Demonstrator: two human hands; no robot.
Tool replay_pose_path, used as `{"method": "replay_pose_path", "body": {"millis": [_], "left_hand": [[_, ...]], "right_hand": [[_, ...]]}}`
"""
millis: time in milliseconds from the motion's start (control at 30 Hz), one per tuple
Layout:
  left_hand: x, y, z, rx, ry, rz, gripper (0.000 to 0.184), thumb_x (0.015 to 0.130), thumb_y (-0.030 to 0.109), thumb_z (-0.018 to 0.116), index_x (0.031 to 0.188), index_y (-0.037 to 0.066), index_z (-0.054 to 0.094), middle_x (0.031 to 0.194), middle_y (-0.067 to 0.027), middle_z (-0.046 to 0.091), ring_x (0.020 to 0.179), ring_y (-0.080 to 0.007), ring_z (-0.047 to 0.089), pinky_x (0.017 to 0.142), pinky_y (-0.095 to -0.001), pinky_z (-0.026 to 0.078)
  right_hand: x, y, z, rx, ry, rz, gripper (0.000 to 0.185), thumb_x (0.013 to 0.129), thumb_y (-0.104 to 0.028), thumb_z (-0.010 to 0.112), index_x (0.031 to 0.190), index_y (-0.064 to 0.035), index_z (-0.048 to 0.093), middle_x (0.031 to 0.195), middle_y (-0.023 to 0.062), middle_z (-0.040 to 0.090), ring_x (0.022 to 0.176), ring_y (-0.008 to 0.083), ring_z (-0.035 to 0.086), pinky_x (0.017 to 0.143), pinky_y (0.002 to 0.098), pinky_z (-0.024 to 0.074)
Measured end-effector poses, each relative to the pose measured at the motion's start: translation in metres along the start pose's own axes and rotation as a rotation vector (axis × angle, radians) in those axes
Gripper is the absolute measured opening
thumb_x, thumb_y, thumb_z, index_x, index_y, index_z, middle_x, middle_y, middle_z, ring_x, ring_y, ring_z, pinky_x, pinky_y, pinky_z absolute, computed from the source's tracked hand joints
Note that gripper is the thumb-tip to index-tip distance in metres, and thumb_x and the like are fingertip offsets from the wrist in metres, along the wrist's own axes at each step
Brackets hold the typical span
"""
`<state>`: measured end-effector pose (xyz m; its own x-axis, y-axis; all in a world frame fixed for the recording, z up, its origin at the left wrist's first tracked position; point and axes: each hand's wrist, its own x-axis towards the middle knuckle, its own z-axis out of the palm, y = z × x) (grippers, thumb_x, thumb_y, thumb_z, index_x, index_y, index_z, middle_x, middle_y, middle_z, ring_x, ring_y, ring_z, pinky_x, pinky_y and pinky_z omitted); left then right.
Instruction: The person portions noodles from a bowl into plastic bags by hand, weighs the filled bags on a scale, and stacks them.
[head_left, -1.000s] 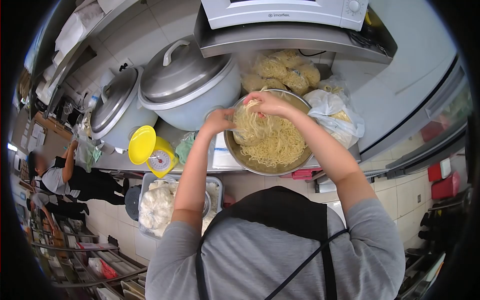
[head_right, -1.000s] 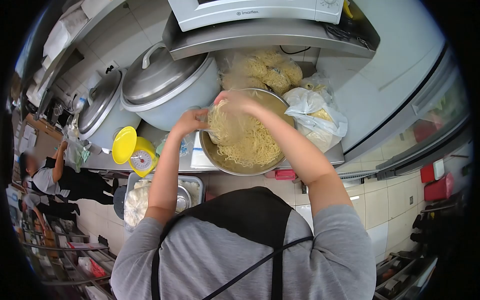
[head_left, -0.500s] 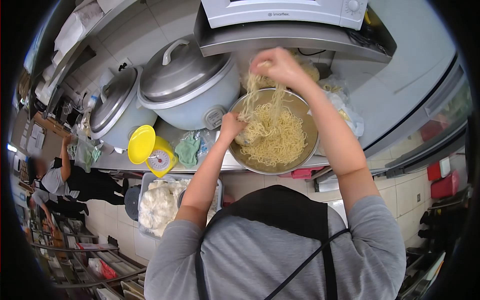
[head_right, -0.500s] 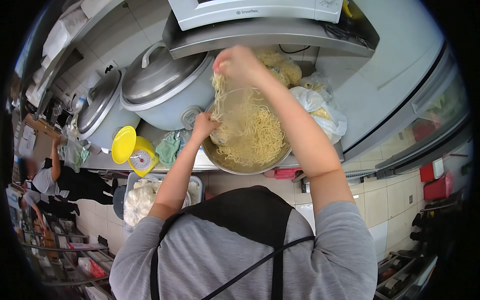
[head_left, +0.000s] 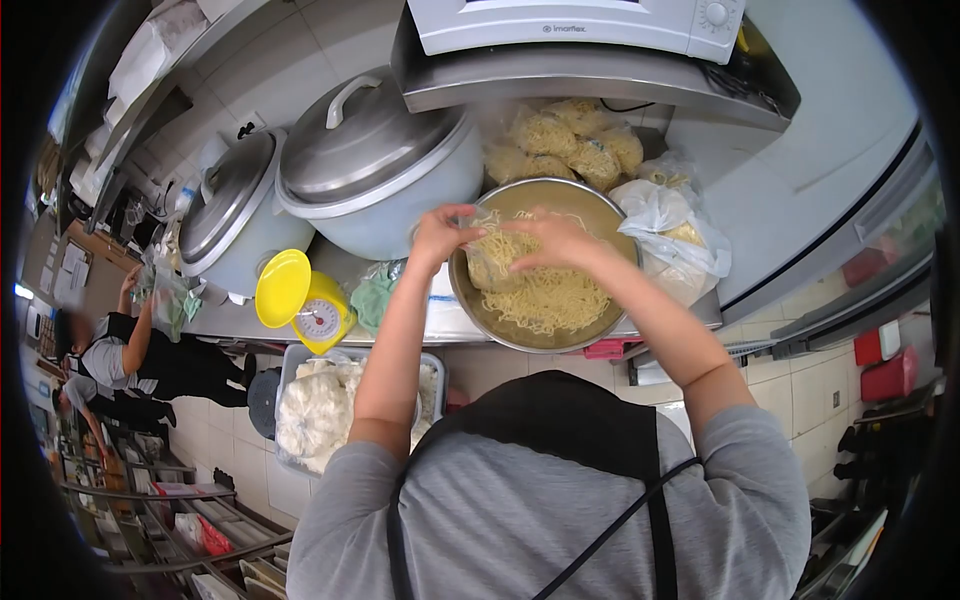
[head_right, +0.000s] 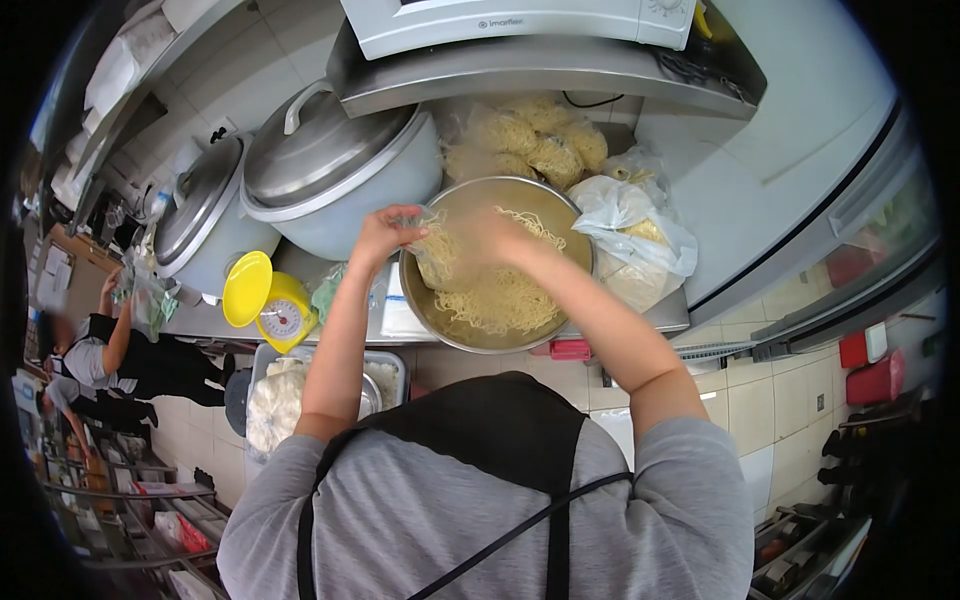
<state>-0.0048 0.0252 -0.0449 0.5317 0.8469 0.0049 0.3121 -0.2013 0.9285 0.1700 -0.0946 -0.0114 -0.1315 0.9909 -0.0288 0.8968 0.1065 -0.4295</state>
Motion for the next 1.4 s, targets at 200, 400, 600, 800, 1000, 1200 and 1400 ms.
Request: {"method": "replay_pose_path", "body": {"millis": [200, 400, 600, 800, 1000, 1200, 1400], "left_hand": [[-0.009, 0.009, 0.001, -0.025, -0.101, -0.015, 0.036, 0.066, 0.006, 0.068, 0.100, -0.001, 0.058, 0.066, -0.0046, 0.058, 0.051, -0.0075, 0.048, 0.050, -0.0189, 0.040], [-0.011, 0.007, -0.008, -0.247, -0.079, -0.090, 0.041, 0.066, 0.001, 0.062, 0.106, -0.004, 0.054, 0.075, -0.0067, 0.059, 0.058, -0.0093, 0.052, 0.055, -0.0198, 0.044], [-0.008, -0.001, -0.012, -0.320, -0.107, -0.108, 0.045, 0.066, -0.004, 0.056, 0.111, -0.005, 0.050, 0.083, -0.0084, 0.059, 0.061, -0.0106, 0.053, 0.058, -0.0204, 0.045], [-0.011, -0.002, -0.017, -0.355, -0.090, -0.108, 0.046, 0.065, -0.004, 0.058, 0.109, -0.008, 0.050, 0.080, -0.0103, 0.058, 0.062, -0.0131, 0.055, 0.057, -0.0215, 0.047], [-0.005, -0.008, -0.013, -0.360, -0.097, -0.182, 0.043, 0.067, -0.006, 0.054, 0.109, -0.005, 0.051, 0.084, -0.0087, 0.058, 0.061, -0.0108, 0.053, 0.059, -0.0206, 0.045], [0.000, -0.003, -0.016, -0.343, -0.139, -0.153, 0.043, 0.067, -0.006, 0.055, 0.110, -0.004, 0.051, 0.084, -0.0076, 0.059, 0.062, -0.0103, 0.053, 0.059, -0.0199, 0.045], [-0.007, -0.002, -0.019, -0.382, -0.167, -0.145, 0.048, 0.067, -0.005, 0.055, 0.115, -0.004, 0.046, 0.080, -0.0061, 0.058, 0.062, -0.0103, 0.053, 0.060, -0.0199, 0.045]], "right_hand": [[0.031, 0.042, 0.061, 0.056, 0.118, -0.138, 0.048, 0.070, -0.015, 0.062, 0.115, -0.0207, 0.047, 0.101, 0.0178, 0.052, 0.094, 0.0316, 0.053, 0.077, 0.0400, 0.0439], [0.064, 0.008, -0.008, 0.536, 0.161, -0.218, 0.021, 0.071, -0.003, 0.055, 0.092, -0.0043, 0.056, 0.069, 0.0050, 0.056, 0.068, 0.0117, 0.055, 0.062, 0.0252, 0.0454], [0.088, -0.001, 0.004, 0.097, -0.023, -0.260, 0.036, 0.072, -0.019, 0.062, 0.105, -0.0054, 0.055, 0.097, 0.0093, 0.060, 0.087, 0.0302, 0.056, 0.077, 0.0371, 0.0440], [0.073, 0.033, 0.065, 0.407, 0.246, -0.280, 0.039, 0.071, -0.024, 0.064, 0.104, -0.0059, 0.055, 0.106, 0.0156, 0.054, 0.097, 0.0272, 0.052, 0.082, 0.0361, 0.0412], [0.061, 0.058, 0.057, 0.039, 0.010, -0.011, 0.027, 0.074, -0.020, 0.061, 0.090, 0.0013, 0.057, 0.078, 0.0128, 0.060, 0.074, 0.0232, 0.059, 0.068, 0.0329, 0.0471], [0.064, -0.008, -0.083, 0.384, 0.115, -0.105, 0.010, 0.076, -0.010, 0.057, 0.079, -0.0010, 0.059, 0.066, 0.0057, 0.060, 0.056, 0.0101, 0.057, 0.050, 0.0219, 0.0469], [0.060, -0.063, -0.144, 0.515, 0.327, -0.225, 0.016, 0.073, -0.013, 0.060, 0.077, 0.0021, 0.061, 0.065, 0.0075, 0.061, 0.055, 0.0112, 0.059, 0.053, 0.0224, 0.0499]]}}
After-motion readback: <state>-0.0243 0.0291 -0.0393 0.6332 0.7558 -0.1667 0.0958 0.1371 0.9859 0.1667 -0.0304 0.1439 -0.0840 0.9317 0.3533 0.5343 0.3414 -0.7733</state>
